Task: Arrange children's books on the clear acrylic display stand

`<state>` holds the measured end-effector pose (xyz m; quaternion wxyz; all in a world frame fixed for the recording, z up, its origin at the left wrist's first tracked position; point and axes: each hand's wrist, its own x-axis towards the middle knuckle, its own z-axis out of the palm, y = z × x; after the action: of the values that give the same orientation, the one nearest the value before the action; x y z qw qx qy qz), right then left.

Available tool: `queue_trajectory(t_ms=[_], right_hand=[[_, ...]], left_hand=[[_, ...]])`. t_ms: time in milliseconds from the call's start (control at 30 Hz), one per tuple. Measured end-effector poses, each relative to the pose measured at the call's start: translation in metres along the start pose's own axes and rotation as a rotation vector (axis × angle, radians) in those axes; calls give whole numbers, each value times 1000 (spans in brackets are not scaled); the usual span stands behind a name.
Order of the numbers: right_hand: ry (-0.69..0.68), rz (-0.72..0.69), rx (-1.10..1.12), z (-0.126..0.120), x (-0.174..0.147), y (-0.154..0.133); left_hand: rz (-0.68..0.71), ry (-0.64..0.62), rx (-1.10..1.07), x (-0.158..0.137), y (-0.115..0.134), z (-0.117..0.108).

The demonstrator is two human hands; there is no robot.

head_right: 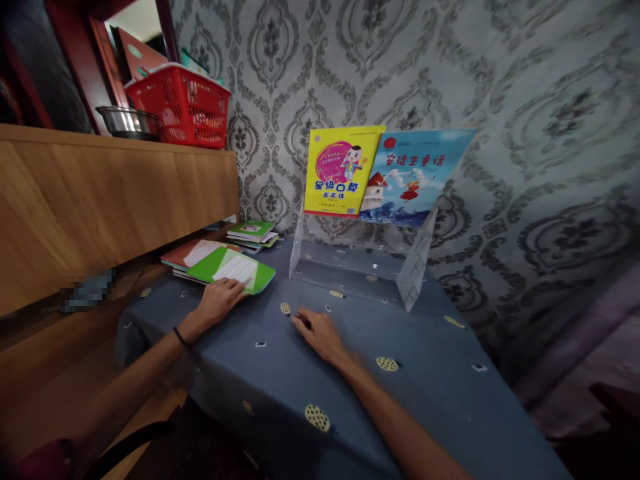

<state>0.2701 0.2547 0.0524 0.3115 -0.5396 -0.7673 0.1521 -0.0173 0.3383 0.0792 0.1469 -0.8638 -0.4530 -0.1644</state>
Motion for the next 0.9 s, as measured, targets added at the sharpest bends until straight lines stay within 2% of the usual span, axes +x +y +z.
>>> queue_trajectory(t_ms=[167,267,400,500,667,900], right_hand=[[-29,0,-11,-1,-2,1],[-16,-42,-15,1,-3,5],[63,-145,-72,6,-3,16],[135,-221,-182,11,-2,31],[130,-384,-273,23,0,61],[84,-433,-212,38,-8,99]], left_hand=[[96,-26,-34,-11,35,8],[149,46,-44,-22,44,11],[235,150,-48,-33,60,14],[248,143,-116,-34,73,15],[304,116,-116,-32,76,13],[402,81,-185,-34,69,15]])
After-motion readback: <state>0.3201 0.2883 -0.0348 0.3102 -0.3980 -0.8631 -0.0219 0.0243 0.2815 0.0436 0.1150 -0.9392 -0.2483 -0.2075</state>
